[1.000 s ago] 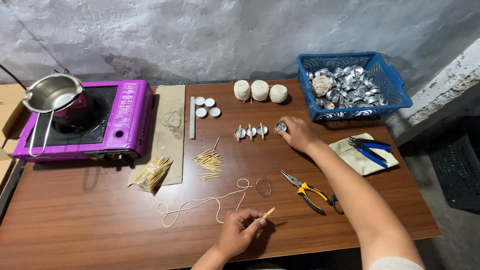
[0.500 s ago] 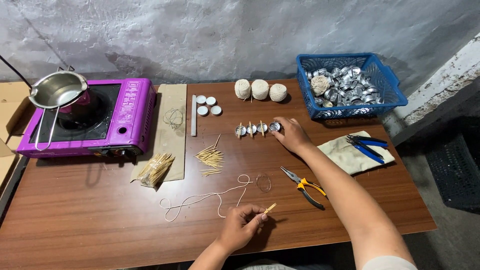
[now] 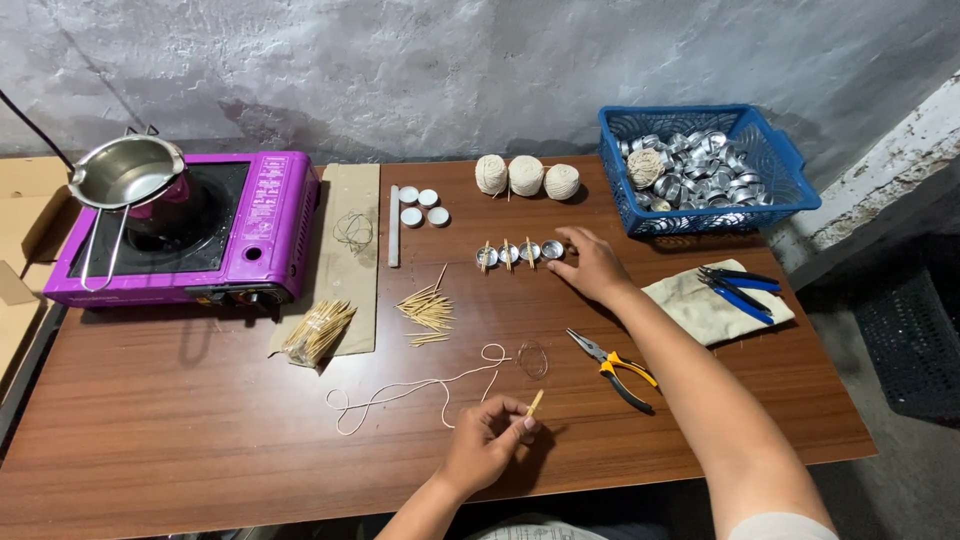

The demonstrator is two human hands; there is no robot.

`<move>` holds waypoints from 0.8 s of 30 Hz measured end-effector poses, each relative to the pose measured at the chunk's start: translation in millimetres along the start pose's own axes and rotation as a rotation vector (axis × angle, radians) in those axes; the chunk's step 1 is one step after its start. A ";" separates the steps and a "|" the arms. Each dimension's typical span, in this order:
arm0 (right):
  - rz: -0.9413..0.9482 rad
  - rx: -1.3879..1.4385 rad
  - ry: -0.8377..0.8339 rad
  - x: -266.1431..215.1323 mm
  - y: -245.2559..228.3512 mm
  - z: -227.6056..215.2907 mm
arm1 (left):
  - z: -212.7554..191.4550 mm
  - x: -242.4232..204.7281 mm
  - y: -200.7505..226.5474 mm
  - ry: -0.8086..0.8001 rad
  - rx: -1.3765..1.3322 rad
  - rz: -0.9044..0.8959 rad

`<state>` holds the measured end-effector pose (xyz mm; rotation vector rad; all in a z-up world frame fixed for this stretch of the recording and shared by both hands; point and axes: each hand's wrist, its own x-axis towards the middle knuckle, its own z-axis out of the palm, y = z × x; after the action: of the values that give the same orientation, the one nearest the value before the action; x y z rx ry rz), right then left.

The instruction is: Assembling candle wick holders by tying string to toothpicks and cutting them to size using pliers.

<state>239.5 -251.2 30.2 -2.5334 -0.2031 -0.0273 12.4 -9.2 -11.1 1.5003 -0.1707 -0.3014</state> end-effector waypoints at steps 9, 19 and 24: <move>0.033 0.409 -0.261 -133.1 -82.4 -23.7 | -6.5 24.4 -15.5 0.221 -0.743 -0.205; -0.043 0.729 -0.143 -182.3 -110.7 -0.6 | 15.5 32.3 12.8 0.253 -0.826 -0.184; -0.056 0.809 -0.206 -180.6 -96.8 11.4 | 15.6 30.9 16.2 0.197 -0.825 -0.146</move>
<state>46.2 -191.1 63.5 -1.7201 -0.2955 0.2463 38.6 -32.6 3.8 0.7142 0.2078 -0.2890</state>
